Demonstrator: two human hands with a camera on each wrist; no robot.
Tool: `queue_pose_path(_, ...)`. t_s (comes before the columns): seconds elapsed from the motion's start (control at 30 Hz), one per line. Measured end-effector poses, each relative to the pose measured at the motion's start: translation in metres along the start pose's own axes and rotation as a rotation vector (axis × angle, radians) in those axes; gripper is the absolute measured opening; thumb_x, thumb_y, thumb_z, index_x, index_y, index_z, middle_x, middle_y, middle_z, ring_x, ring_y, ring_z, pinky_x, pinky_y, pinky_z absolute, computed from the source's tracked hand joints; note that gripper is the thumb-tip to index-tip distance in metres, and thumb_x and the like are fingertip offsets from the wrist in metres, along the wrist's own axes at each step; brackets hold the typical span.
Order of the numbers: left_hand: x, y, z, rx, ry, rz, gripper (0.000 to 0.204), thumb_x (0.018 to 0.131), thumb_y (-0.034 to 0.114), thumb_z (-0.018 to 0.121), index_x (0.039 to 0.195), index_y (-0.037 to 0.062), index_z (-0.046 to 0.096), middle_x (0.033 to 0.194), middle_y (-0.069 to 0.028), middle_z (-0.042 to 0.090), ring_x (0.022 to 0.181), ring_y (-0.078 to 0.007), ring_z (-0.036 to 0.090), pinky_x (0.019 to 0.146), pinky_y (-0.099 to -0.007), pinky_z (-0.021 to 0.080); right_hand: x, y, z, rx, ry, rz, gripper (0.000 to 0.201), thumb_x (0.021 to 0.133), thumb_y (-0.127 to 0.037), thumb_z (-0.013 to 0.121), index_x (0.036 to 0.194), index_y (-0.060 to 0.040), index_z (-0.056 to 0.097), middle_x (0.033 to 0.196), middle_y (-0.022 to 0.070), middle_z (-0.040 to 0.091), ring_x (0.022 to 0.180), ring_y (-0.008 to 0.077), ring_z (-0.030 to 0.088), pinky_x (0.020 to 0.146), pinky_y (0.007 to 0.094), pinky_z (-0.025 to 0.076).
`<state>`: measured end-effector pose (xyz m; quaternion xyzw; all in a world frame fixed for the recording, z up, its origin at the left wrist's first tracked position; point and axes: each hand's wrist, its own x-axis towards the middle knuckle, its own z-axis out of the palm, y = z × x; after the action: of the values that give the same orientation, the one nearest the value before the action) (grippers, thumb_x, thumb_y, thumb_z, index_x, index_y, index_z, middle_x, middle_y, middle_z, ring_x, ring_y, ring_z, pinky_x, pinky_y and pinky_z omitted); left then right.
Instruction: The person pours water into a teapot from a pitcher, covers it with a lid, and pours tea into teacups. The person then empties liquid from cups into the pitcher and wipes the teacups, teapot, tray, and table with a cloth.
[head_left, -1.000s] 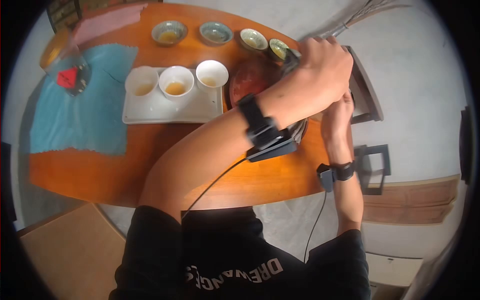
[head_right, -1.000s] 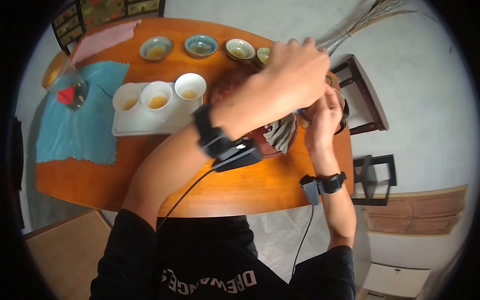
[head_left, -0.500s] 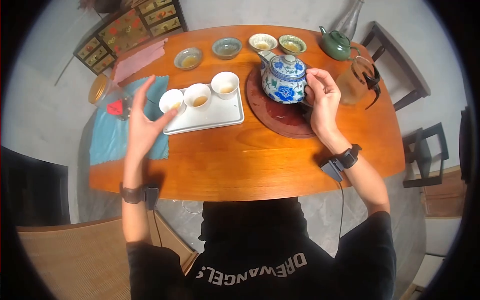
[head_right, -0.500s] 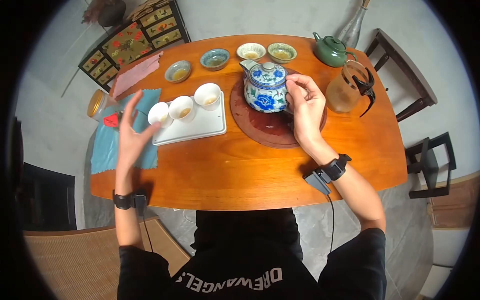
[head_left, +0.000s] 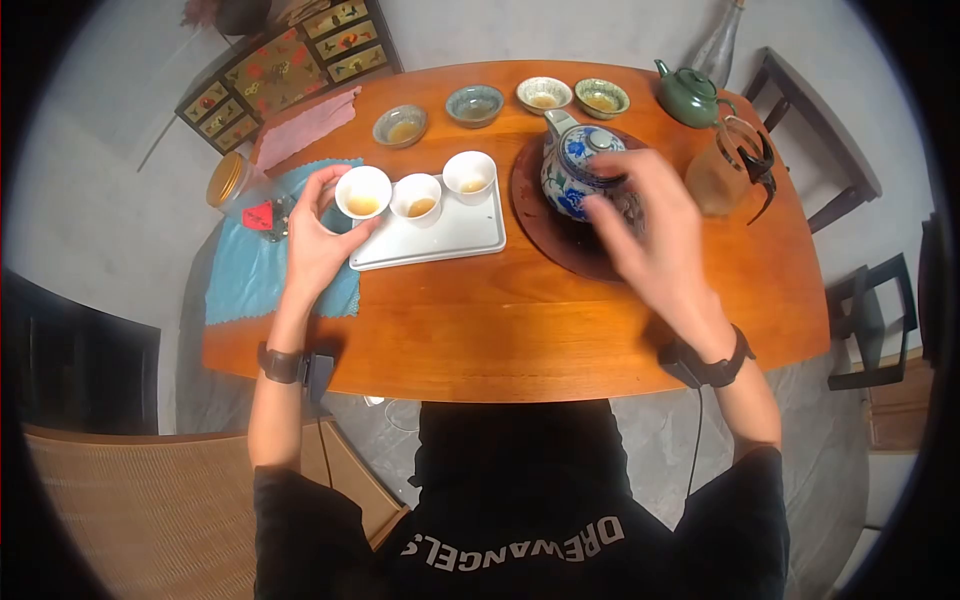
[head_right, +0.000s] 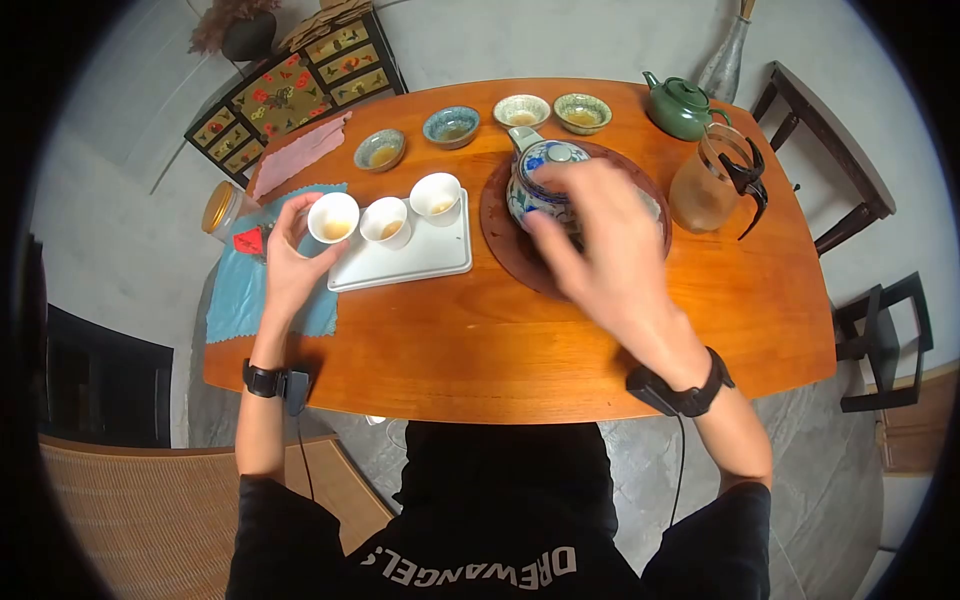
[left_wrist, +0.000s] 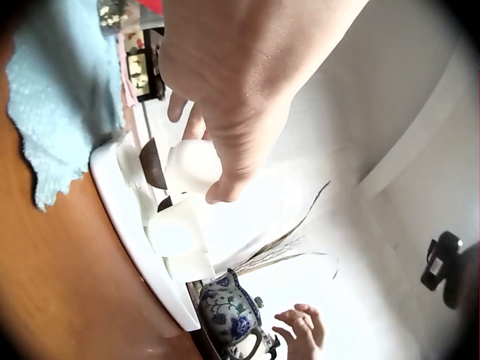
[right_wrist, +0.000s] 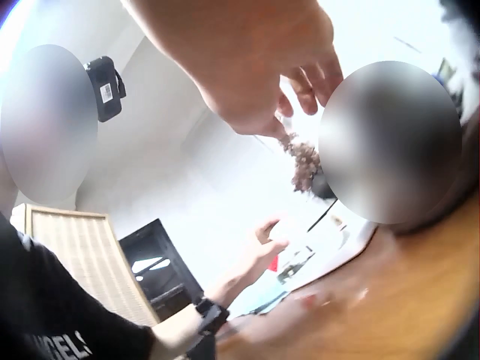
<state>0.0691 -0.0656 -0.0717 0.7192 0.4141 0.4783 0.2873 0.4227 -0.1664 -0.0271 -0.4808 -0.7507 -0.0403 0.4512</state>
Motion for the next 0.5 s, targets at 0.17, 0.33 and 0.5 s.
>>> queue_pose_path(0.17, 0.013, 0.030, 0.003, 0.483, -0.130, 0.287, 0.058, 0.072, 0.001, 0.080, 0.125, 0.0046, 0.058, 0.120, -0.0107, 0.065, 0.112, -0.0293, 0.065, 0.097, -0.0396, 0.052, 0.012, -0.008, 0.064, 0.109, -0.259, -0.041, 0.056, 0.085, -0.011, 0.074, 0.133, 0.0058, 0.051, 0.123, 0.0239, 0.058, 0.115, 0.0415, 0.057, 0.096, 0.0451, 0.050)
queue_pose_path(0.33, 0.021, 0.043, 0.002, 0.616, -0.256, 0.391, 0.059, 0.069, -0.003, 0.076, 0.124, 0.0059, 0.059, 0.121, -0.0107, 0.062, 0.114, -0.0330, 0.061, 0.096, -0.0408, 0.050, 0.035, 0.006, 0.116, 0.020, -0.308, 0.019, 0.078, 0.084, -0.015, 0.074, 0.145, 0.0129, 0.036, 0.132, 0.0303, 0.051, 0.125, 0.0451, 0.050, 0.103, 0.0457, 0.048)
queue_pose_path(0.5, 0.028, 0.043, 0.004, 0.739, -0.345, 0.523, 0.060, 0.067, -0.006, 0.075, 0.124, 0.0069, 0.060, 0.125, -0.0101, 0.058, 0.119, -0.0327, 0.056, 0.099, -0.0409, 0.048, 0.053, 0.008, 0.127, 0.003, -0.501, 0.213, 0.067, 0.083, -0.022, 0.075, 0.135, 0.0102, 0.047, 0.123, 0.0285, 0.061, 0.118, 0.0433, 0.058, 0.098, 0.0464, 0.049)
